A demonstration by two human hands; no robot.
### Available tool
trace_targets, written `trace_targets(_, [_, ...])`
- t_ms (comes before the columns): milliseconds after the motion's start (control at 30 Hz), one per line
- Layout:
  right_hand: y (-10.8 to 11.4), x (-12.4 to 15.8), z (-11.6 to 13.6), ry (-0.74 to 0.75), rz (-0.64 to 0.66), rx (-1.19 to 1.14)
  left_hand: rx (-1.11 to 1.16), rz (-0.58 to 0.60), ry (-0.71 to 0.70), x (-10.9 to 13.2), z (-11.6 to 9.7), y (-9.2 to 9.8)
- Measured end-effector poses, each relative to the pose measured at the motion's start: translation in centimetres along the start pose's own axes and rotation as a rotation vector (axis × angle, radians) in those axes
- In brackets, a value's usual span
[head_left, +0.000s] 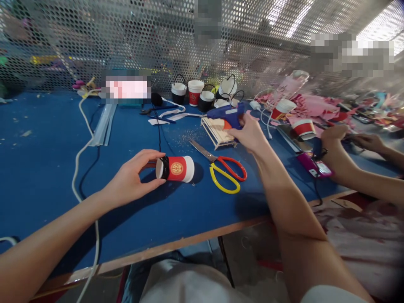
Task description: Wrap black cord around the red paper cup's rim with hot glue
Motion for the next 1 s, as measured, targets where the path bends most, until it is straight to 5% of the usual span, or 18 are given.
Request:
trace_targets(133, [-1.4,2.5,3.9,-0.111,0.170,-0.216,0.033,-0.002,0.008,0.0,0.2,0.0])
trace_targets(333, [-4.4,6.6,9.7,-0.056,0.426,-0.446,0.095,-0.006,-0.001,-0.2,0.5,0.1])
trace_targets(667, [-5.2,8.9,7.9,-0.025,0.413,-0.139,0.112,0.000,-0.002,-0.1,0.8,0.2])
trace_targets(1000, [-4.5,9.5,11.3,0.266,0.388,-0.069,0.090,-0.003,0.036,-0.3,1.2,0.2])
Point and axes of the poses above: each hand's wrist, its own x-axis away from the middle knuckle, its own y-axis out of the back of the hand, z = x × y, the point moved 9 cm from there along -x, towards the middle knuckle, and after that the axes turned 7 degrees about y, right-handed, at the moved point
